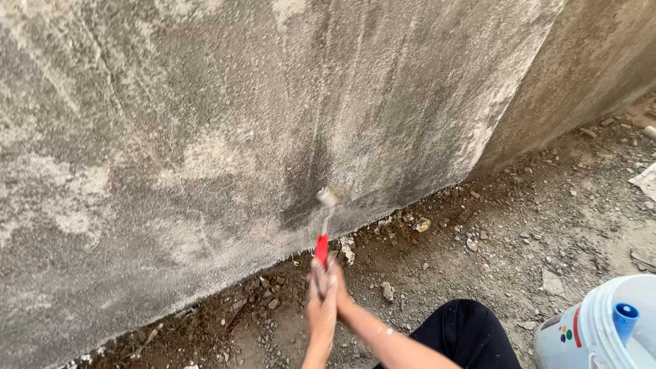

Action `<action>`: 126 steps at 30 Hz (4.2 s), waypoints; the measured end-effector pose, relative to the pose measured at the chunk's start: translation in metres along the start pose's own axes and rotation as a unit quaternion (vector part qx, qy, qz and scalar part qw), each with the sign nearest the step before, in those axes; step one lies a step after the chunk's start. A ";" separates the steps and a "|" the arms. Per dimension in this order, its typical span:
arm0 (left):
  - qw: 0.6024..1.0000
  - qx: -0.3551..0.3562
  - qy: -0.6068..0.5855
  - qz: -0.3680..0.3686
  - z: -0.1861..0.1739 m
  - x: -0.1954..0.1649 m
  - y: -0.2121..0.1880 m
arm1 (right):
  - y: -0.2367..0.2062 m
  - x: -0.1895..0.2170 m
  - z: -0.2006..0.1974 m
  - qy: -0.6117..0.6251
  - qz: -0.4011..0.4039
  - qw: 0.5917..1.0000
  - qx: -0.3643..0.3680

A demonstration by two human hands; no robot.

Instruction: The person sits on the ground beside a concrete wall and uses a small paint roller to apply liquid from a bucket onto the wall, leaving dark wet streaks. They roll up and down across different sections of the wall and occasionally touch the wall with a hand.

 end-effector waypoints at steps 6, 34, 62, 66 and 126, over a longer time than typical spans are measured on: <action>0.998 0.022 -0.052 0.023 0.018 -0.041 -0.004 | 0.010 0.032 -0.023 -0.101 -0.061 0.992 -0.036; 0.998 0.006 -0.055 -0.005 0.042 -0.046 -0.016 | -0.004 0.027 -0.074 -0.058 -0.037 0.994 -0.084; 0.993 -0.086 -0.071 0.043 -0.099 0.050 0.032 | -0.035 -0.046 0.077 -0.190 -0.034 0.977 0.088; 0.993 -0.062 -0.076 0.067 -0.101 0.047 0.039 | -0.038 -0.024 0.073 -0.203 -0.097 0.971 0.082; 0.770 0.364 0.302 0.429 0.242 -0.236 -0.061 | 0.037 0.309 -0.257 -0.357 -0.298 0.854 -0.234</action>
Point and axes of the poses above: each hand's wrist, its own y-axis towards the middle knuckle, its own z-axis out of the palm, x = y × z, the point moved 10 cm from there along y, towards the middle knuckle, and after that the axes turned 11 degrees about z, right-handed, at the moved point
